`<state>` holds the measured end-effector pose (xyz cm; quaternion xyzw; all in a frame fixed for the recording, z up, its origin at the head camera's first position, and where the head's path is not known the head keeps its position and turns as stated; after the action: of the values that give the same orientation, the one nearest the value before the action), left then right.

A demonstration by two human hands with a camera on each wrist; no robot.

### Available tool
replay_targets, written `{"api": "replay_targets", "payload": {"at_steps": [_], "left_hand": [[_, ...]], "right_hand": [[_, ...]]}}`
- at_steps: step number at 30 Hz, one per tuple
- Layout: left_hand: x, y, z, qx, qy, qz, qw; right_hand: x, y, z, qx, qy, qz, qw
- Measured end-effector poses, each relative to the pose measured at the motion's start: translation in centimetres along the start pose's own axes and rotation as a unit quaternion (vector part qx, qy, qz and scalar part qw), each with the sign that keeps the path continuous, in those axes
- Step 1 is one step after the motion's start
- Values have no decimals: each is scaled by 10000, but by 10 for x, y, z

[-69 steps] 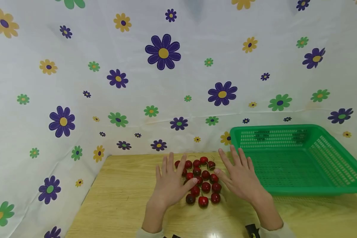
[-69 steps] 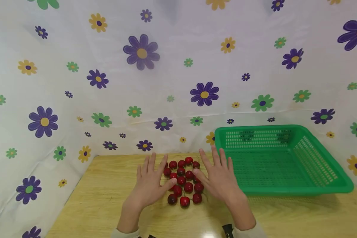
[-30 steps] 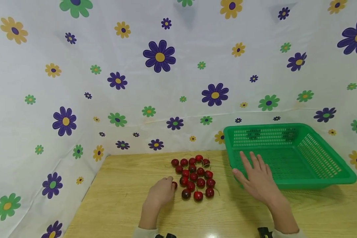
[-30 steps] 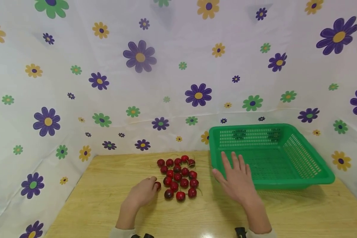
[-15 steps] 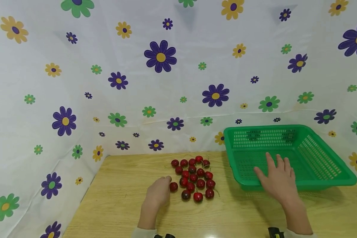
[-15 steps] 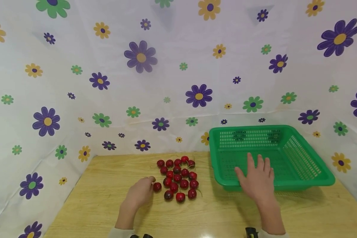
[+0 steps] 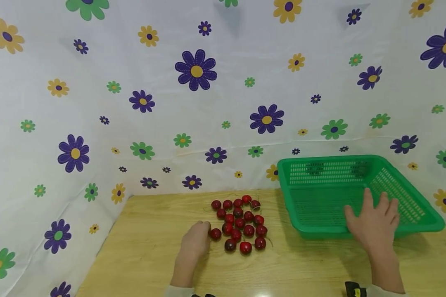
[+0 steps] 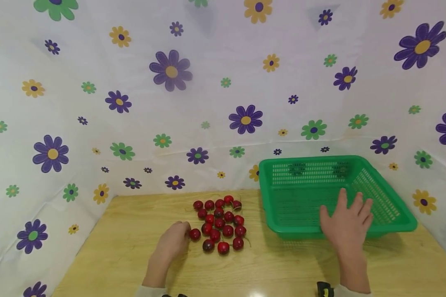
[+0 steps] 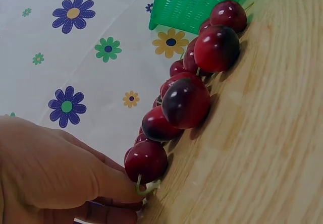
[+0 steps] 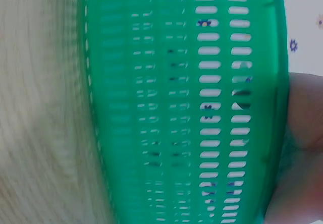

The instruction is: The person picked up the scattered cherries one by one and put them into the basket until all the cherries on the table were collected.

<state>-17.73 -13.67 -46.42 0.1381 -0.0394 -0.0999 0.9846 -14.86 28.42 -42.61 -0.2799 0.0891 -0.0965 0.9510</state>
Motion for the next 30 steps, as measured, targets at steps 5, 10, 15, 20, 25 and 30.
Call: {"api": "replay_targets", "payload": {"at_steps": [5,10,15,20,25,30], "left_hand": [[3,-4,1,44,-41,26,10000],[1,-7,4,170,-93,-87,9998],[0,-9,7,412,-255,-64,9988],[-1,-9,7,605,-417,-45,9973],[0,-9,7,712,-459,-25,9964],[-1,-8,6,680,-429,-71,9967]], "right_hand": [[-4,13,8,-52,192,-452,9988],[-4,30,22,-66,125,-1197,9927],[-5,40,33,-20,84,-1591,9872],[-5,48,36,-176,-17,-1829,9830],[-4,46,37,-237,-34,-1922,9811],[-2,49,38,-530,103,-2206,9739]]}}
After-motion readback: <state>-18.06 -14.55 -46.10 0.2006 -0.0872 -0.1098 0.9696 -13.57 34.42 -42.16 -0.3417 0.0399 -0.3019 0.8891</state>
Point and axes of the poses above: each hand's wrist, its own x-axis away from the middle knuckle, its own z-axis out of the back of the hand, y = z × x, the point moved 1 cm from there along -x, towards the middle knuckle, and after that the axes turned 6 degrees about -y, right-handed, at the moved point
